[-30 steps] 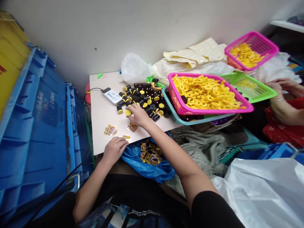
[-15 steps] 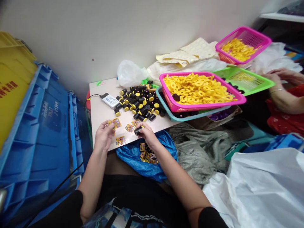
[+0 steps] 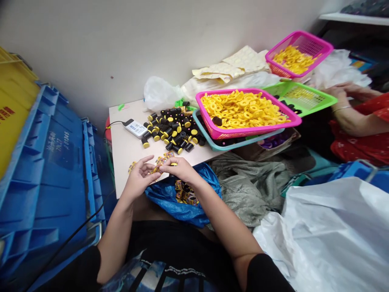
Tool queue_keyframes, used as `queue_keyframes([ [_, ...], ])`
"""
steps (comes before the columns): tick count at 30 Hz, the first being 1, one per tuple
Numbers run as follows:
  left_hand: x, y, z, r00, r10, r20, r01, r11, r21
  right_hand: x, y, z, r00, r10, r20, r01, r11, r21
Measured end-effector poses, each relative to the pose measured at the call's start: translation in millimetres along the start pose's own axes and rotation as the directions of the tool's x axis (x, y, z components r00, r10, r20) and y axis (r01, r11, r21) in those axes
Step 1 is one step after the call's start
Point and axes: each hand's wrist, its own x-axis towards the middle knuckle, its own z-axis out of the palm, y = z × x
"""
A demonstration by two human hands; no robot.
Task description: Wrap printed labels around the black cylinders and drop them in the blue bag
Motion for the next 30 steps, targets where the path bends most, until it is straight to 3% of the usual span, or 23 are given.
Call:
queue_keyframes([
  [5, -1, -7, 1.0, 0.995, -0.003, -0.098, 0.000, 1.000, -0.024, -4, 0, 6, 0.997, 0.042, -0.070, -0.038, 0.998, 0.059],
  [9, 0, -6, -2.3, 0.986, -0.020, -0.168, 0.012, 0.998, -0.054, -8, -8, 1, 0.996, -0.004, -0.090, 0.040, 0.914, 0.404],
  [11, 0, -5, -3.4, 0.985, -0.017, -0.173, 0.007, 0.998, -0.062, -11, -14, -2, 0.994, -0.046, -0.099, 0.089, 0.867, 0.490],
  [19, 0, -11, -4.3, 0.986, -0.036, -0.162, 0.016, 0.992, -0.124, -14, -17, -8, 0.982, -0.183, -0.053, 0.191, 0.953, 0.237],
  [24, -4, -6, -2.0, 0.983, -0.184, -0.019, 0.174, 0.955, -0.242, -14, -8, -9, 0.979, -0.205, -0.017, 0.206, 0.974, 0.100],
  [27, -9, -2, 1.3, 0.971, -0.228, 0.073, 0.239, 0.918, -0.317, -15, -3, -5, 0.982, -0.187, -0.024, 0.188, 0.978, 0.088],
  [30, -12, 0, 5.5, 0.965, -0.249, 0.079, 0.261, 0.909, -0.325, -16, 4, 5, 0.988, -0.155, 0.027, 0.145, 0.965, 0.219],
])
